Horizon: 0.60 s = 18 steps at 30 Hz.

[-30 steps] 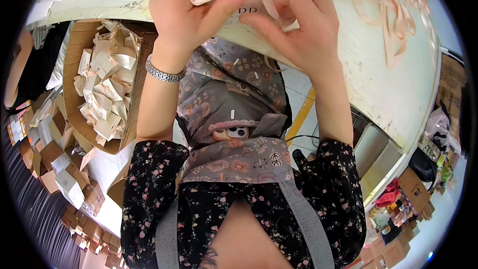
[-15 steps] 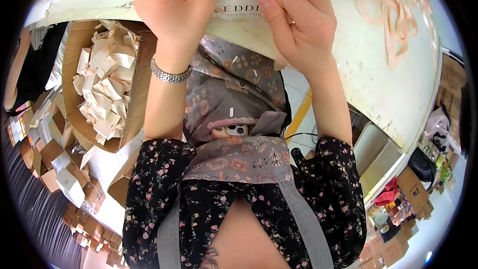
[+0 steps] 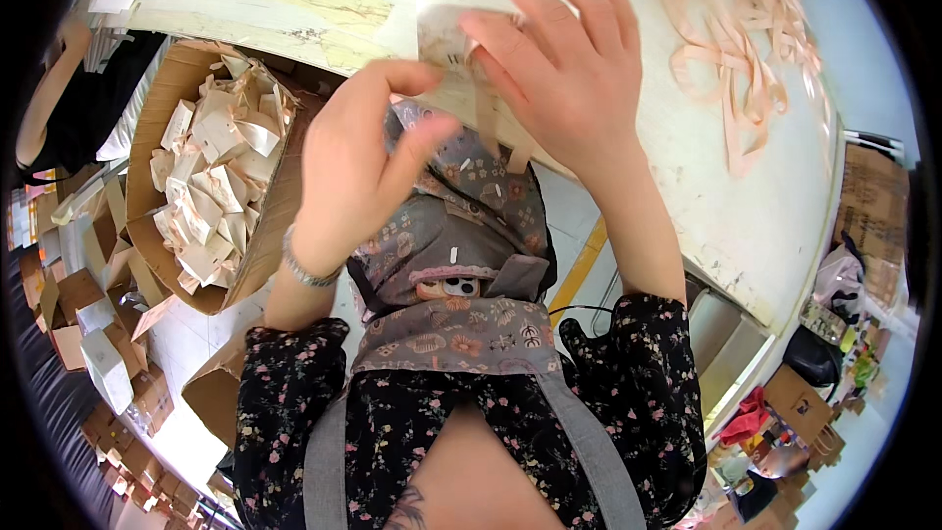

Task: The person assembles small white paper gift boxes by folding flaps and inserting pink ribbons through slots. They repeatedly pick up flat boxes, fold them into shape, and thread ribbons to complete each unit.

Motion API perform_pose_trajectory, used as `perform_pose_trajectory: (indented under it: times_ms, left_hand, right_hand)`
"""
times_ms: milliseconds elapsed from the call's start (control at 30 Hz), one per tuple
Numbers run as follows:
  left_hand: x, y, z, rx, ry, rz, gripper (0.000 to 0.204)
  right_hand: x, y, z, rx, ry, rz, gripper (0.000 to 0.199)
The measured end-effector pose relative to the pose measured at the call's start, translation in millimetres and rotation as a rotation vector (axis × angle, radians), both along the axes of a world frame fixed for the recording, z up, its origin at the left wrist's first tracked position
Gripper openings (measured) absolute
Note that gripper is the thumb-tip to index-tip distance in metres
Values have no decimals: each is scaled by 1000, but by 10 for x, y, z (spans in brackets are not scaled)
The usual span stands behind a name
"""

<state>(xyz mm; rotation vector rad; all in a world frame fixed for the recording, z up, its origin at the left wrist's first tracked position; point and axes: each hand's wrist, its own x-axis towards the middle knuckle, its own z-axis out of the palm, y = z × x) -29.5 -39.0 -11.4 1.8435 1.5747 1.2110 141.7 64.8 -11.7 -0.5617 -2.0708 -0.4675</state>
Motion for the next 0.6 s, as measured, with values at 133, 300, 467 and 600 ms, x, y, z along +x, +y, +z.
perform_pose_trajectory:
  times_ms: [133,300,467,600]
  left_hand:
    - [201,209,-34,-64,-320,17,23]
    - [237,255,-92,-90,-632,-100,16]
    - [291,198,15,-166,-639,-82,9]
    - [403,339,-94,148,-386,21,8]
  right_hand:
    - [65,80,-41,-117,37,148,24]
    - [57,68,-63,-322,252,241,18]
    - [67,47,-58,-489,392,336,15]
    - [52,57,-73,-495,433,349,12]
